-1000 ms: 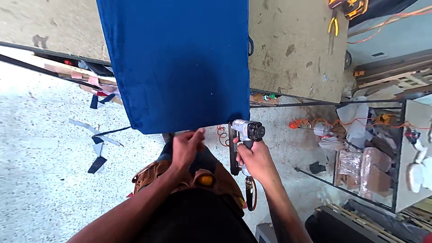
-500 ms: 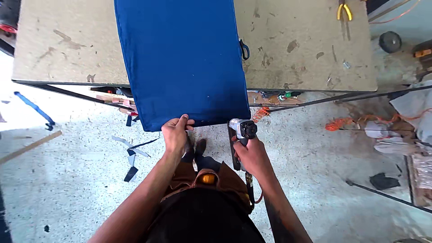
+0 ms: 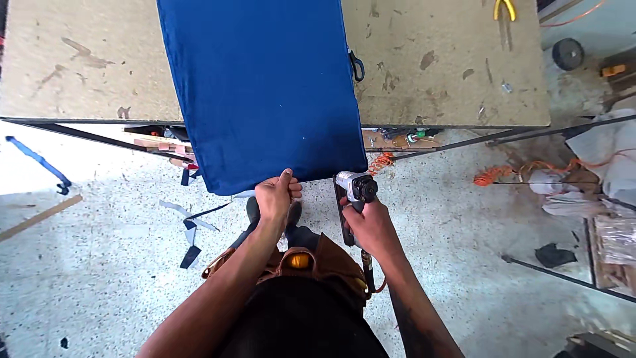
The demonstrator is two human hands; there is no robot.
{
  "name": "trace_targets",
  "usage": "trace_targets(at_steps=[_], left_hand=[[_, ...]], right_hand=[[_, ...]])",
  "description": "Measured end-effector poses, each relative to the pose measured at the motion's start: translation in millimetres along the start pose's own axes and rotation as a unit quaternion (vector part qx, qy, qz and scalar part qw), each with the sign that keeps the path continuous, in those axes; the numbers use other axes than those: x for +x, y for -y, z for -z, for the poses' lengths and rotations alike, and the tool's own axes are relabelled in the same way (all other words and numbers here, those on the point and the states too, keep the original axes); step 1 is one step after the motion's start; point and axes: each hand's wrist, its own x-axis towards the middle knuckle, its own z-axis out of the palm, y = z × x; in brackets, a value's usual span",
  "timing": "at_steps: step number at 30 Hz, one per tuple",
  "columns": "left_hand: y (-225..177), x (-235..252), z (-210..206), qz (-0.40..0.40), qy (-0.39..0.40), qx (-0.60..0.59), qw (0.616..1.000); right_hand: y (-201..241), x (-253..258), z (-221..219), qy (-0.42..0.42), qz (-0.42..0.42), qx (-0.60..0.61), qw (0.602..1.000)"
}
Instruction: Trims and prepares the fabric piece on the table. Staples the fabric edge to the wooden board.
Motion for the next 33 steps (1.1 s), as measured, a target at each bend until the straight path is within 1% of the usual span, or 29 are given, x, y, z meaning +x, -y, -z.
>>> trace_targets(at_steps=[2,5,8,11,13,16,18,19,21,23,27,33], left_hand=[[-4.2,2.0,-0.9,-0.019,0.004,0.008,1.0],[-13.6,5.3,3.5,-0.042,0.04,0.023,0.998],[-0.9,-2.9,15.9,-0.048,0.047,0.054,0.996],[19.1,-12.5,32.2,0.003,0.043,0.056,0.998],[25.2,-8.3,40.8,0.046,0.064,0.036,0.996],[17.7,-4.2,40.1,0.113,0.142,0.027,0.983],[12.3,6.8,29.4,0.136,0.147,0.023,0.98],[12.5,12.2,24.4,0.135,0.138,0.02,0.981],[17.1,18.1,19.2,0.105,0.116,0.014,0.988],[20.0,22.1,21.7,0.07,0.123,0.011,0.99],[31.6,26.6,29.0,0.027,0.141,0.037,0.989],[37.6,31.8,35.7,0.012,0.16,0.088,0.983]], right_hand=[[3.1,-2.8,-4.8,-0.008,-0.016,0.01,1.0],[10.7,-5.0,-9.8,-0.019,-0.029,0.028,0.999],[15.8,-4.0,-12.8,-0.02,-0.048,0.049,0.997],[16.8,-6.8,-14.9,-0.023,-0.061,0.08,0.995],[20.5,-5.7,-14.9,-0.025,-0.062,0.099,0.993],[27.9,-5.3,-13.9,-0.023,-0.072,0.106,0.991],[33.7,-4.7,-13.3,-0.024,-0.075,0.095,0.992],[35.9,-5.8,-12.6,-0.028,-0.073,0.091,0.993],[41.9,-6.7,-10.4,-0.03,-0.065,0.092,0.993],[49.6,-5.0,-11.9,-0.026,-0.061,0.098,0.993],[65.5,-7.2,-22.1,-0.001,-0.073,0.085,0.994],[83.3,-7.4,-27.2,0.008,-0.074,0.027,0.997]])
